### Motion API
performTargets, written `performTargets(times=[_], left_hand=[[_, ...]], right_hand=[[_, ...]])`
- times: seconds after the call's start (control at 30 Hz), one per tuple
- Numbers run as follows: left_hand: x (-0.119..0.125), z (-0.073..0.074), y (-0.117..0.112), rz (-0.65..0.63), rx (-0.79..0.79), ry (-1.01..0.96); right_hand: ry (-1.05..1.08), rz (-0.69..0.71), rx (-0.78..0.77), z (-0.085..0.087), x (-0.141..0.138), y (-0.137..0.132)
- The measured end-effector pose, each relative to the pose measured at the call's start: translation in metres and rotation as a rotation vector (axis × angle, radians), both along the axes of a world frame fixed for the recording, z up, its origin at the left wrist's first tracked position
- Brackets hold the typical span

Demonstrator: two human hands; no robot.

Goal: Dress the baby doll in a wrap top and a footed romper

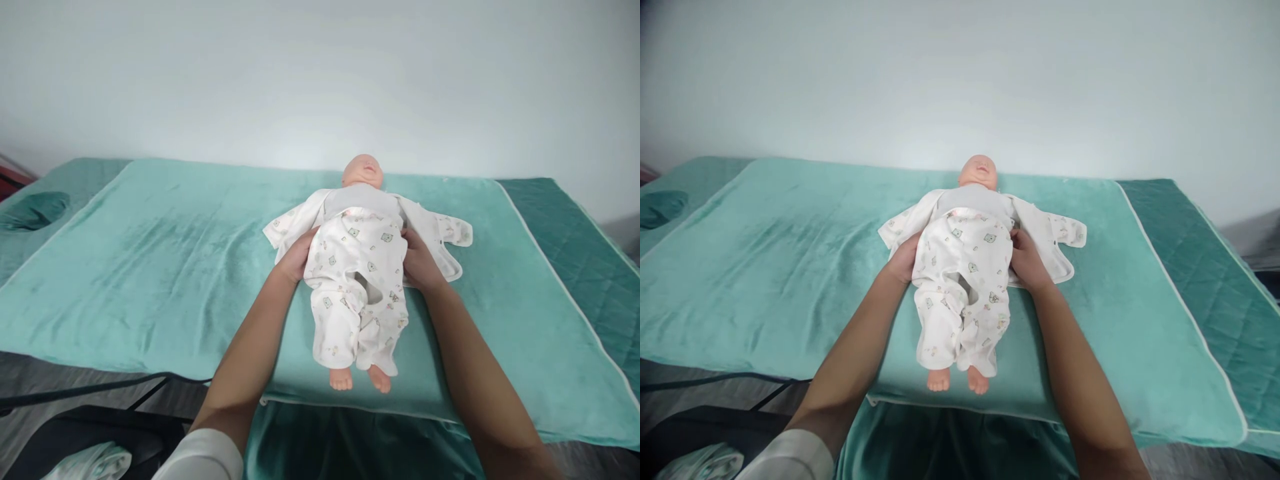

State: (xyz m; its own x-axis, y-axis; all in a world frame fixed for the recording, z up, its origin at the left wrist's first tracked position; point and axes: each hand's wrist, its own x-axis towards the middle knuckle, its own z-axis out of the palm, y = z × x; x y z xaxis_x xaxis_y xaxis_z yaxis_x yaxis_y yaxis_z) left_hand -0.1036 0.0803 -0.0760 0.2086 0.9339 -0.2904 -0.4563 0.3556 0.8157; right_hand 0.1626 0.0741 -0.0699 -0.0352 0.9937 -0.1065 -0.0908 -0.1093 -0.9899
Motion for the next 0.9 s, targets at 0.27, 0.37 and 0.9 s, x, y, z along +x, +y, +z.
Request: performTargets(times=[0.27,0.37,0.9], left_hand=[[-0.003,0.004,0.001,-0.029,-0.009,-0.040],[-0.003,0.004,0.001,-0.037,0.066,-0.015],[0.001,0.011,-0.006,-0.111,0.223,0.215]], right_hand=[[0.044,-0.005,-0.016,0.003,0.000,-0.001],[0.065,0.016,0.005,0.002,0.001,-0.001],[-0.132,-0.019,0.190,0.002,0.005,-0.003]])
